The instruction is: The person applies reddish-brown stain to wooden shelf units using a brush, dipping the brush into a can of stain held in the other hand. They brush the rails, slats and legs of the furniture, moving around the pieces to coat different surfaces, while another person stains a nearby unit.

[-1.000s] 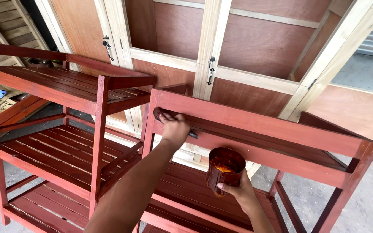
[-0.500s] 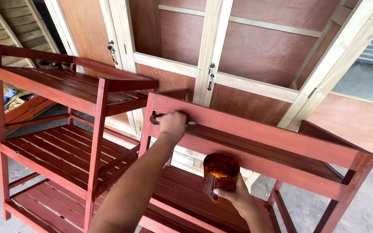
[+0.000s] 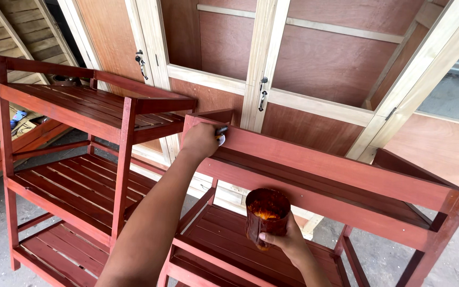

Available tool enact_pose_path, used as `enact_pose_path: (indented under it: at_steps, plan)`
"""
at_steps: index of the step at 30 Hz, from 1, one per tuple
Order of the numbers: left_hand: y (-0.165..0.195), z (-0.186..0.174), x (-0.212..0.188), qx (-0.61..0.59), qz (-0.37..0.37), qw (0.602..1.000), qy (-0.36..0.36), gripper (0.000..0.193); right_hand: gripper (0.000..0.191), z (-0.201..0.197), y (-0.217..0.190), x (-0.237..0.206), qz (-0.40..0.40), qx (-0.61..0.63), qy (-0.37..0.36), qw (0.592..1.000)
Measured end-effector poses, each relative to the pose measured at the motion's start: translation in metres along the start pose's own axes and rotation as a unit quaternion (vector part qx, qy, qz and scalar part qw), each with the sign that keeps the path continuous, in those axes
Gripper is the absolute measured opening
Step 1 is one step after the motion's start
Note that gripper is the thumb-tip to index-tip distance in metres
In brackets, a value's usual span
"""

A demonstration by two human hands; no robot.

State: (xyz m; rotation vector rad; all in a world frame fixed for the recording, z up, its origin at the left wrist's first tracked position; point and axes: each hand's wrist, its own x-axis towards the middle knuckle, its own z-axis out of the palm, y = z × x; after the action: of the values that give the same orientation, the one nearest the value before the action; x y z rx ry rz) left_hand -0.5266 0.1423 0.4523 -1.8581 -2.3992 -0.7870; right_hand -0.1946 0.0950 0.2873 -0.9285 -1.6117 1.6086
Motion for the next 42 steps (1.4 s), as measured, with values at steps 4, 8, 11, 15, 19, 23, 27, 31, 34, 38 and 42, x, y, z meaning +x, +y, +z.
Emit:
enact_pose_path:
  at_steps: [4,8,11,15,19,23,27,31,34,38,42]
  plan:
    - [-0.003,-0.009,-0.005,-0.029,0.033,0.998,0.038,0.021,0.118,0.012,-0.002,0.011,-0.001,0.009,-0.009,1.0]
    - [-0.016,-0.013,-0.005,-0.021,-0.005,0.998,0.05,0.021,0.118,0.024,-0.001,0.014,0.003,-0.001,-0.013,1.0]
    - [-0.019,-0.005,-0.001,0.032,-0.01,0.999,0.032,0.021,0.119,0.027,-0.001,0.016,0.011,-0.007,-0.008,1.0]
    - [-0.01,0.027,-0.012,0.126,0.111,0.984,-0.054,0.019,0.117,0.028,0.0,0.016,0.0,0.016,-0.006,1.0]
    - [-0.008,0.051,-0.022,0.159,0.183,0.97,0.023,0.025,0.118,0.03,0.007,0.012,0.001,0.019,-0.001,1.0]
    - [-0.012,0.045,-0.03,0.017,0.22,0.97,0.1,0.027,0.115,0.033,0.012,0.006,0.011,0.04,-0.01,0.999]
    - [0.03,0.052,-0.054,-0.027,0.268,0.953,0.135,0.025,0.112,0.039,0.012,0.006,0.01,0.045,-0.01,0.999]
    - [0.082,0.069,-0.071,0.1,0.237,0.96,0.111,0.018,0.108,0.033,0.009,0.002,0.007,0.049,-0.007,0.999]
    - [0.085,0.066,-0.058,0.221,0.15,0.957,0.109,0.014,0.106,0.022,0.008,-0.001,0.002,0.05,0.008,0.999]
    - [0.046,0.053,-0.03,0.103,0.075,0.99,0.052,0.013,0.107,0.018,0.011,-0.004,0.025,0.04,0.023,0.999]
    - [0.014,0.051,-0.015,0.012,0.077,0.995,0.067,0.014,0.11,0.022,0.013,-0.005,0.022,0.016,0.016,1.0]
